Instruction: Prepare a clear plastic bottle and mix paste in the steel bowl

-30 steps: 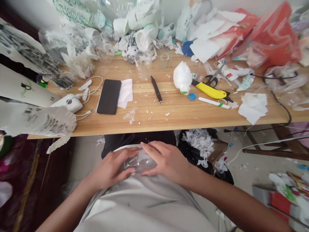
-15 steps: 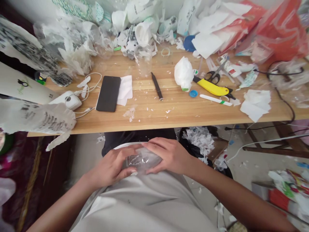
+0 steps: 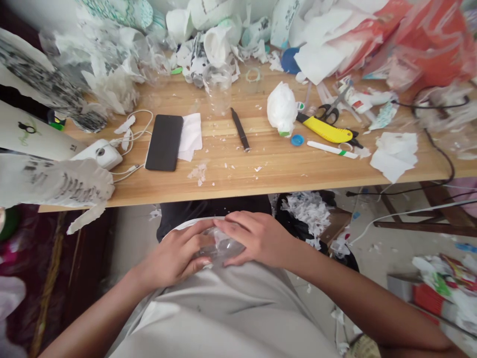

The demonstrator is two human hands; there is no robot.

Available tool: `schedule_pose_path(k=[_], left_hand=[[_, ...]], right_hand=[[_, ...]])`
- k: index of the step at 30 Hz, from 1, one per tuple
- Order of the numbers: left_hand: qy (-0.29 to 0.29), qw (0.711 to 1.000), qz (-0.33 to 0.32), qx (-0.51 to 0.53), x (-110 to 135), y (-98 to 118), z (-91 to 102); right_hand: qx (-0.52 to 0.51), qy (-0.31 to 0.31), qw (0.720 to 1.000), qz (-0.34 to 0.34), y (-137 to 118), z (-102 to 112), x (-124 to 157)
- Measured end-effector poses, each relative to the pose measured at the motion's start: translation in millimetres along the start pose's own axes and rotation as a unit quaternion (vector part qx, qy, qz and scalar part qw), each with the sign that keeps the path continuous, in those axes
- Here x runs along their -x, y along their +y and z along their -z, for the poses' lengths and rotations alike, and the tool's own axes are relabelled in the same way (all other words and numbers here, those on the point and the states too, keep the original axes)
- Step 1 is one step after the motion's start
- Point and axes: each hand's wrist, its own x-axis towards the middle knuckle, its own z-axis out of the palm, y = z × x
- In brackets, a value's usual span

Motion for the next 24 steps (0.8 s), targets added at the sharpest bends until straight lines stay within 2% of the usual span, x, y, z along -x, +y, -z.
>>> schedule_pose_path(k=[4,6,15,18,20,22,24], left_hand=[[0.062,0.998,-0.002,0.010,2,1,-6.0],[0.076,0.997,0.008,0.013,2,3,-6.5],[0.022,0.992,0.119,0.037,-9,9,3.3],[0.043,0.988,0.139,0.041,-10,4,4.3],[0.072,0.985,0.152,0.027,-10,0,5.1],[0.094,0.983,0.160,0.013,-9,-2,5.6],[0.109,0.980,0.165,0.015,-9,-4,5.5]], right_hand=[[0.042,-0.034,0.999,0.009,-3,5,-2],[0.051,-0.038,0.998,0.008,-3,7,-2],[0.091,-0.075,0.993,0.004,-3,14,-10],[0.103,-0.008,0.994,-0.030,-2,18,-14],[0.060,0.074,0.990,-0.102,-1,20,-14],[-0.030,0.147,0.968,-0.202,-2,20,-11],[-0.110,0.190,0.932,-0.288,-3,19,-7]])
